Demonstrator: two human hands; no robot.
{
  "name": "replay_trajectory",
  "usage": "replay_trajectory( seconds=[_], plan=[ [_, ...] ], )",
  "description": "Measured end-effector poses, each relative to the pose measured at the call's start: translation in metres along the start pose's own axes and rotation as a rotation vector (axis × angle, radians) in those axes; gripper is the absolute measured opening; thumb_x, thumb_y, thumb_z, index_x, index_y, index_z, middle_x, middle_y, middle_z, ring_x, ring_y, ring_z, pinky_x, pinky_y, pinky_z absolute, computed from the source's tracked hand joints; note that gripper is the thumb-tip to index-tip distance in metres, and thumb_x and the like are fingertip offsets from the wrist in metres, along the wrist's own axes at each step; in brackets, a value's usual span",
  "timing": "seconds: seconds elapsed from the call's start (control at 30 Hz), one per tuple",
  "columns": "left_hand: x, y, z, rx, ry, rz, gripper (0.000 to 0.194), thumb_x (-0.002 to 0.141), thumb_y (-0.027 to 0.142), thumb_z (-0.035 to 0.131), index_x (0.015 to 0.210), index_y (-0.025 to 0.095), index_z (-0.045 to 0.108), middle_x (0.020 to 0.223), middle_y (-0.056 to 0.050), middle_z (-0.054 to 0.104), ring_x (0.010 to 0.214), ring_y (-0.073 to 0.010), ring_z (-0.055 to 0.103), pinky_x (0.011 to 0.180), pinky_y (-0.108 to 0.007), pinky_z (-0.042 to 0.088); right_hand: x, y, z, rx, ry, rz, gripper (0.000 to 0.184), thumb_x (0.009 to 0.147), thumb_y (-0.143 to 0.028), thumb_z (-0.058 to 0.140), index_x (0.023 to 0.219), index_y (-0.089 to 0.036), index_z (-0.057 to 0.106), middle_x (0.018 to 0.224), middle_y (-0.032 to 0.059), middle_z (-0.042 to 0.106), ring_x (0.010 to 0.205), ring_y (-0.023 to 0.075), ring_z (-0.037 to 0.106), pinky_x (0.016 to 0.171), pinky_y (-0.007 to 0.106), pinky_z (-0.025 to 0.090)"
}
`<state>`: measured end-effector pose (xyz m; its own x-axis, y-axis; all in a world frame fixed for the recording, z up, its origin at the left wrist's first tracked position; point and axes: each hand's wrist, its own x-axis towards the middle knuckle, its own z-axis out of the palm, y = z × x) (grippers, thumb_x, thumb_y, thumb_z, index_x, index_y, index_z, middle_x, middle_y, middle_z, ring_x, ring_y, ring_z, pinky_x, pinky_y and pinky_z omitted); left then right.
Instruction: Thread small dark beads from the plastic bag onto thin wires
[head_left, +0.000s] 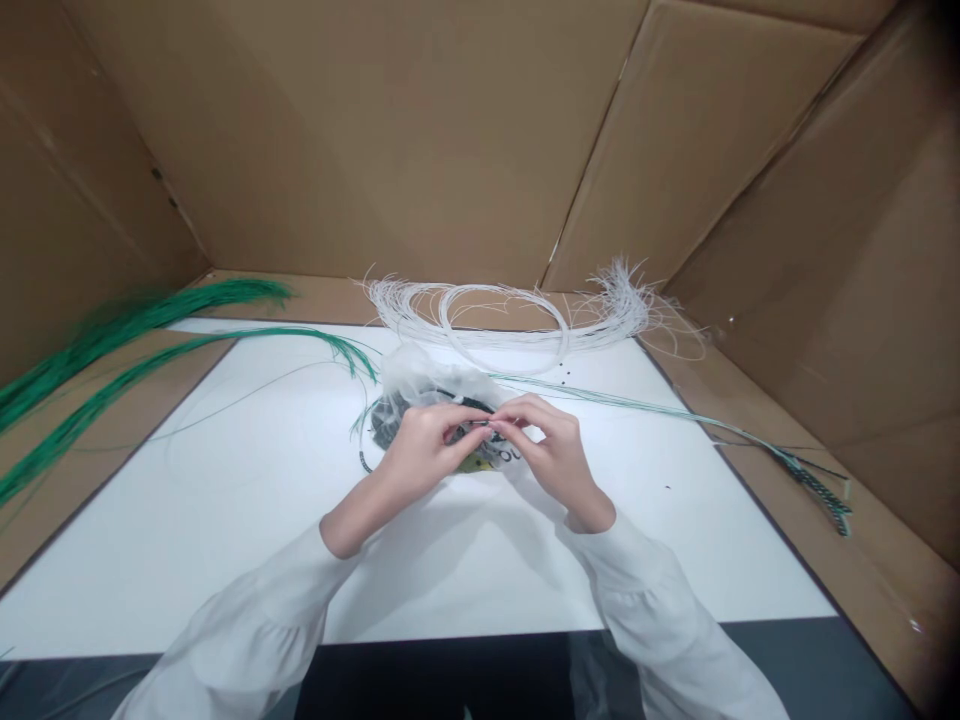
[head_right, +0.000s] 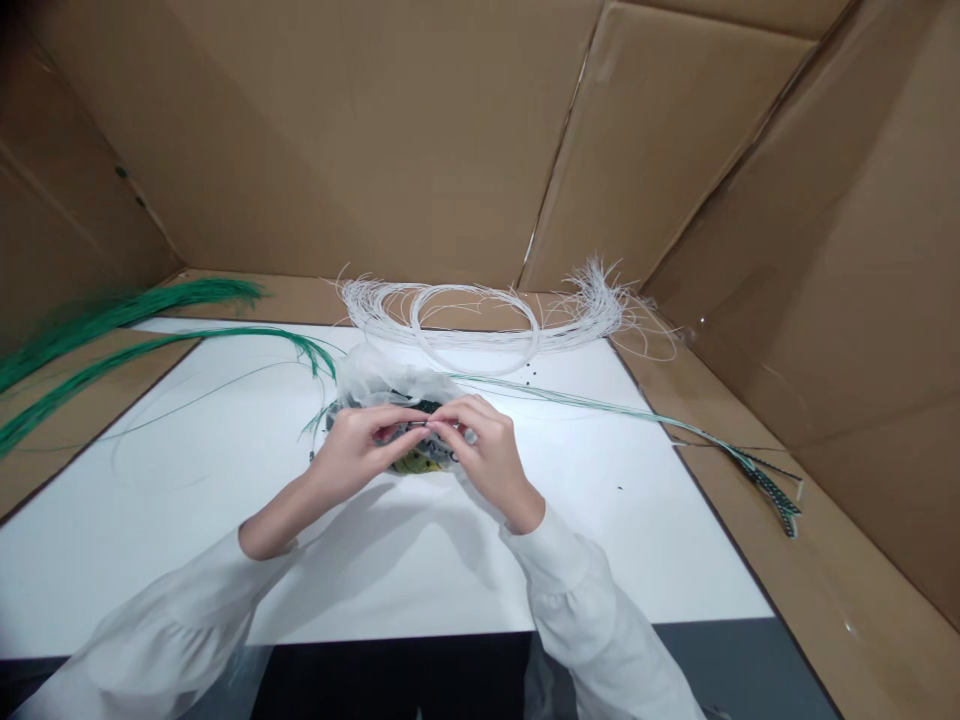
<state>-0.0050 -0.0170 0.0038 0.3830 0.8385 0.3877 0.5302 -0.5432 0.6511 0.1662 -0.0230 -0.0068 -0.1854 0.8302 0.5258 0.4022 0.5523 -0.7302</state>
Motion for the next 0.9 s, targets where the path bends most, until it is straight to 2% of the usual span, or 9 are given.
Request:
replay_trajectory(
  seconds=[0.13, 0.27, 0.4, 0.5, 0.57, 0.67, 0.8, 0.9],
  plan=[
    [0.0, 0.0, 0.001, -0.025, 0.021, -0.026, 0.018, 0.08, 0.03, 0.055, 0.08, 0.018, 0.068, 0.064, 0.001, 0.064, 0.051, -0.0077, 0.048, 0.054, -0.019, 0.037, 0.002, -0.001, -0.001, 0.052, -0.001, 0.074, 0.009, 0.078, -0.023, 0.058, 0.073, -0.019, 0.064, 0.074, 0.003, 0.064, 0.071, 0.015, 0.057, 0.061, 0.027, 0.045],
    [0.001, 0.002, -0.001, -0.05, 0.042, -0.104, 0.011, 0.078, 0.025, 0.055, 0.08, 0.016, 0.061, 0.059, 0.003, 0.056, 0.049, -0.008, 0.044, 0.052, -0.019, 0.036, 0.004, 0.002, -0.003, 0.109, 0.021, 0.16, 0.01, 0.078, -0.027, 0.058, 0.072, -0.019, 0.063, 0.075, 0.0025, 0.062, 0.069, 0.0144, 0.057, 0.06, 0.026, 0.045],
    [0.002, 0.003, -0.002, -0.093, 0.029, -0.12, 0.016, 0.076, 0.026, 0.057, 0.087, 0.016, 0.058, 0.06, 0.003, 0.052, 0.049, -0.0089, 0.043, 0.051, -0.02, 0.036, 0.004, 0.002, -0.004, 0.08, 0.028, 0.144, 0.011, 0.079, -0.026, 0.057, 0.073, -0.019, 0.062, 0.076, 0.0024, 0.062, 0.072, 0.015, 0.056, 0.063, 0.027, 0.044],
    [0.003, 0.001, -0.002, -0.093, 0.023, -0.087, 0.015, 0.079, 0.029, 0.054, 0.083, 0.017, 0.063, 0.068, 0.0, 0.059, 0.054, -0.0097, 0.046, 0.054, -0.021, 0.036, 0.005, 0.001, -0.005, 0.017, 0.034, 0.107, 0.01, 0.079, -0.027, 0.057, 0.074, -0.02, 0.062, 0.076, 0.0022, 0.063, 0.077, 0.0165, 0.056, 0.071, 0.03, 0.044],
    [0.003, -0.001, -0.002, -0.106, 0.057, -0.113, 0.017, 0.081, 0.029, 0.052, 0.079, 0.018, 0.064, 0.071, -0.001, 0.061, 0.056, -0.0097, 0.047, 0.055, -0.02, 0.035, 0.006, 0.001, -0.006, -0.03, 0.061, 0.088, 0.011, 0.081, -0.028, 0.055, 0.077, -0.021, 0.063, 0.079, 0.0025, 0.064, 0.081, 0.0175, 0.056, 0.077, 0.032, 0.042],
    [0.003, -0.003, -0.002, -0.151, 0.129, -0.201, 0.018, 0.081, 0.03, 0.05, 0.079, 0.016, 0.061, 0.074, -0.001, 0.061, 0.056, -0.0093, 0.046, 0.053, -0.02, 0.035, 0.006, 0.007, -0.006, -0.181, 0.095, 0.078, 0.014, 0.082, -0.028, 0.053, 0.079, -0.021, 0.065, 0.088, 0.0052, 0.063, 0.09, 0.0202, 0.052, 0.084, 0.038, 0.04],
    [0.004, -0.004, -0.004, -0.218, 0.151, -0.295, 0.018, 0.08, 0.031, 0.05, 0.08, 0.015, 0.059, 0.074, -0.001, 0.059, 0.053, -0.0083, 0.043, 0.049, -0.019, 0.033, -0.001, 0.024, 0.0, -0.53, -0.079, 0.052, 0.011, 0.075, -0.02, 0.059, 0.07, -0.021, 0.069, 0.117, 0.0104, 0.053, 0.107, 0.0301, 0.037, 0.09, 0.048, 0.035],
    [0.004, -0.002, -0.004, -0.23, 0.154, -0.317, 0.017, 0.078, 0.03, 0.052, 0.075, 0.015, 0.059, 0.069, 0.0, 0.058, 0.05, -0.0073, 0.041, 0.046, -0.019, 0.031, -0.008, 0.035, 0.006, -0.712, -0.157, 0.03, 0.017, 0.074, -0.015, 0.054, 0.074, -0.02, 0.07, 0.13, 0.0111, 0.042, 0.112, 0.0353, 0.029, 0.087, 0.053, 0.034]
  ],
)
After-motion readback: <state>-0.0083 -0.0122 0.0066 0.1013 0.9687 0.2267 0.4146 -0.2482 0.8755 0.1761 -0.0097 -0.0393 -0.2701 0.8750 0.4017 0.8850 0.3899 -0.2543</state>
